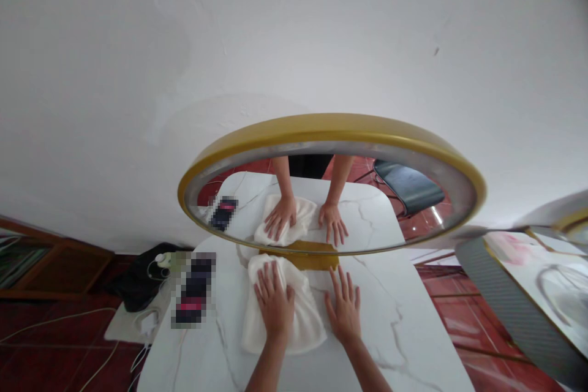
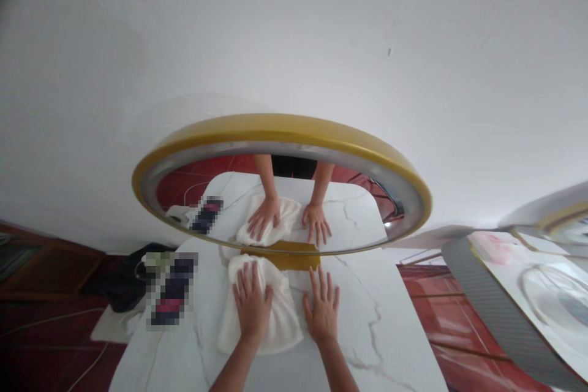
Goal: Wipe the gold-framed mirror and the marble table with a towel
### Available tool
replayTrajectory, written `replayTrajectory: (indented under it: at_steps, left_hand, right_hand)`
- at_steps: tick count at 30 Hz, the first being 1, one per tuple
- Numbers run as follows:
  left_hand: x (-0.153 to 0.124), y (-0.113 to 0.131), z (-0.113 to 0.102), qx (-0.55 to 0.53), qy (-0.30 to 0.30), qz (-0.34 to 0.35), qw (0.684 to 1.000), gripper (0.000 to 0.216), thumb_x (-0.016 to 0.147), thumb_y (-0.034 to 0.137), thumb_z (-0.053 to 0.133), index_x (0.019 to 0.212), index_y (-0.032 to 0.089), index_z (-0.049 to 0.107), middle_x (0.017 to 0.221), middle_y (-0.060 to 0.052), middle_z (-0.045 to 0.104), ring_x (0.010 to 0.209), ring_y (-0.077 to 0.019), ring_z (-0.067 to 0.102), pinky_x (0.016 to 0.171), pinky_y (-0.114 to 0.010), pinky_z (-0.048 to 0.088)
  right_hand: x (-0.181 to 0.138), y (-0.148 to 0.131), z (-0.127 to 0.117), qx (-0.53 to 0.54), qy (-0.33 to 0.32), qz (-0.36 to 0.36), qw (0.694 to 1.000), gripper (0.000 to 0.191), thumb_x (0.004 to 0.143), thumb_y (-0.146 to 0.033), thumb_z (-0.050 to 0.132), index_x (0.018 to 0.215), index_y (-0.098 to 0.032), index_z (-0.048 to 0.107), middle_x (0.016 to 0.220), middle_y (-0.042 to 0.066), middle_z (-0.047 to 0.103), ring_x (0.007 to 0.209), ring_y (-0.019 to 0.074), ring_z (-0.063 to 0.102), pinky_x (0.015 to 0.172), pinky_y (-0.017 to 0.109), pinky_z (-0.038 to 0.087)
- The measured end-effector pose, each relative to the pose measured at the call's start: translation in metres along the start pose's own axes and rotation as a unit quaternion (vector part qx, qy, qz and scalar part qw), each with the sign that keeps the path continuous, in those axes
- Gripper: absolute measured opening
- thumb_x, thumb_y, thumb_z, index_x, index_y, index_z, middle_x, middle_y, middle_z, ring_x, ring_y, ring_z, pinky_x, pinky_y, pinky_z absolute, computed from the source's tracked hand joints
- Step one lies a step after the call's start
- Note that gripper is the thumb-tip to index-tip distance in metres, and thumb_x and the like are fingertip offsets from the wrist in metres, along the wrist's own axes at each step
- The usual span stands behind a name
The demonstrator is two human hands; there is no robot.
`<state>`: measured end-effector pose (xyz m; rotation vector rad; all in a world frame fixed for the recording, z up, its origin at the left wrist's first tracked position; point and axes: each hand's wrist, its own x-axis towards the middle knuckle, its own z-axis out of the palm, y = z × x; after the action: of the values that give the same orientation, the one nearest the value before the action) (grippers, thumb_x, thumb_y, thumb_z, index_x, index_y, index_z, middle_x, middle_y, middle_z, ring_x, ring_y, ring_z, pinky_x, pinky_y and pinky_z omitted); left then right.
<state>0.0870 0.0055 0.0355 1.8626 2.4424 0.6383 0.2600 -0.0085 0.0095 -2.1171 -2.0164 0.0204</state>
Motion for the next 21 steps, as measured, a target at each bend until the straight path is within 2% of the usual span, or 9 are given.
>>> replayTrajectory:
  at_steps: [6, 11, 15, 21]
  left_hand:
    - [0.033, -0.057, -0.016, 0.002, -0.073, 0.143, 0.987, 0.072, 0.075, 0.003, 0.042, 0.142, 0.023, 0.025, 0.149, -0.004, 0.026, 0.139, -0.0243, 0.013, 0.112, -0.048, 0.018]
    - [0.068, -0.089, -0.013, -0.036, -0.105, 0.205, 0.972, 0.072, 0.073, 0.002, 0.039, 0.141, 0.022, 0.028, 0.147, -0.004, 0.032, 0.138, -0.0249, 0.018, 0.109, -0.048, 0.027]
    - [0.079, -0.092, -0.009, -0.06, -0.118, 0.231, 0.964, 0.073, 0.072, 0.002, 0.038, 0.141, 0.023, 0.029, 0.146, -0.004, 0.034, 0.137, -0.0228, 0.02, 0.109, -0.045, 0.027]
    - [0.052, -0.073, -0.017, -0.037, -0.122, 0.242, 0.962, 0.074, 0.073, 0.002, 0.038, 0.142, 0.025, 0.025, 0.147, 0.0, 0.03, 0.139, -0.0218, 0.014, 0.111, -0.046, 0.023]
  right_hand:
    - [-0.001, -0.004, 0.004, -0.033, -0.023, -0.023, 0.999, 0.059, 0.09, -0.039, 0.028, 0.145, -0.029, 0.009, 0.152, 0.002, 0.01, 0.139, 0.0245, 0.006, 0.107, 0.058, 0.007]
    - [0.002, -0.003, 0.004, -0.047, -0.039, -0.034, 0.998, 0.059, 0.09, -0.036, 0.028, 0.145, -0.03, 0.009, 0.151, 0.001, 0.012, 0.139, 0.0232, 0.007, 0.106, 0.06, 0.004]
    - [0.002, -0.004, 0.006, -0.051, -0.039, -0.032, 0.997, 0.059, 0.089, -0.036, 0.029, 0.144, -0.03, 0.01, 0.151, 0.001, 0.011, 0.139, 0.0223, 0.006, 0.106, 0.06, 0.004]
    - [0.001, -0.005, 0.006, -0.059, -0.049, -0.022, 0.997, 0.06, 0.088, -0.036, 0.03, 0.144, -0.03, 0.01, 0.151, 0.0, 0.012, 0.139, 0.0221, 0.005, 0.106, 0.06, 0.003]
